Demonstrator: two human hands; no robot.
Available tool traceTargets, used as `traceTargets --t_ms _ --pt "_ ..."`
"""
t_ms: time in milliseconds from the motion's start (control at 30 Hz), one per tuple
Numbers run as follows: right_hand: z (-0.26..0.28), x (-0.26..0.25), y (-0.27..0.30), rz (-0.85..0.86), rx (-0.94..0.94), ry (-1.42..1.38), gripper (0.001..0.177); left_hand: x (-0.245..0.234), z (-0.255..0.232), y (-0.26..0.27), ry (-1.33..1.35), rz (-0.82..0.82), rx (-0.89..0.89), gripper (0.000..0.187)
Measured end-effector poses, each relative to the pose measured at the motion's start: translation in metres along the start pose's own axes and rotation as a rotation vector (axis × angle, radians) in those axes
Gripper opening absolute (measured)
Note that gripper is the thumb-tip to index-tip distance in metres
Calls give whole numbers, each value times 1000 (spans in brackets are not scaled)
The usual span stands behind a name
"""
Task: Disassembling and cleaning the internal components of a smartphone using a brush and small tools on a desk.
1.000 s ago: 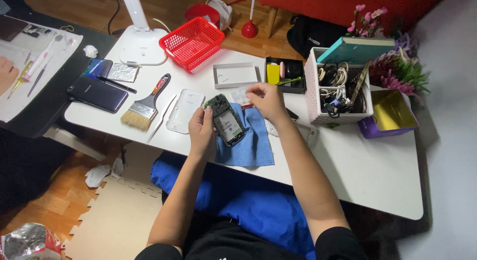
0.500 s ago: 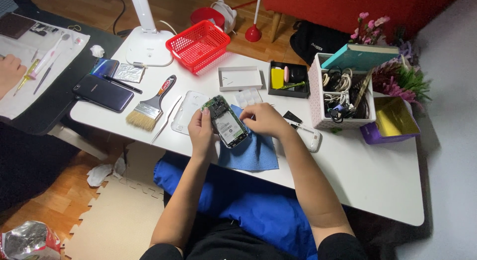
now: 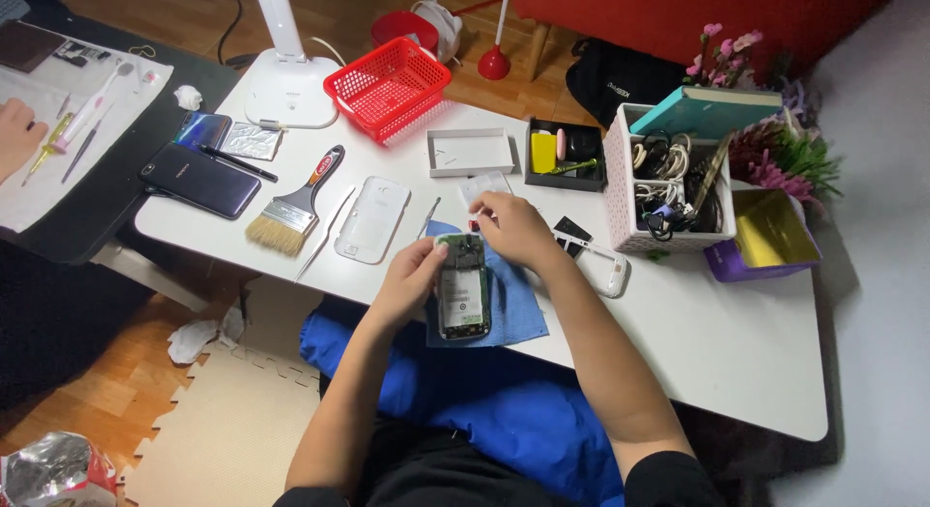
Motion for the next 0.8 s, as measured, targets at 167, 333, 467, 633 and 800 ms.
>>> traceTargets --t_ms 167,333,467,633,800 --pt "-10 -1 -9 -42 40 233 37 1 -4 -1 -249 66 -1 28" --pt "-23 -8 -1 -150 161 452 31 -4 -7 2 -204 -18 24 31" --pt "-19 -20 -5 -286 171 435 26 -9 3 2 -127 -53 55 28" --pt "-6 -18 -34 -274 128 396 24 -6 -6 2 -75 -28 55 28" --pt "-22 3 -77 -238 196 508 21 -4 -9 4 -69 -16 57 28"
Point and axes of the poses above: each hand's wrist, its own y-axis away from the middle knuckle, its own x-axis out of the palm, z = x × y, the point moved 10 cm from there along -y, towards the middle knuckle, and after that the axes turned 12 degrees about z, right-handed, at the moved point
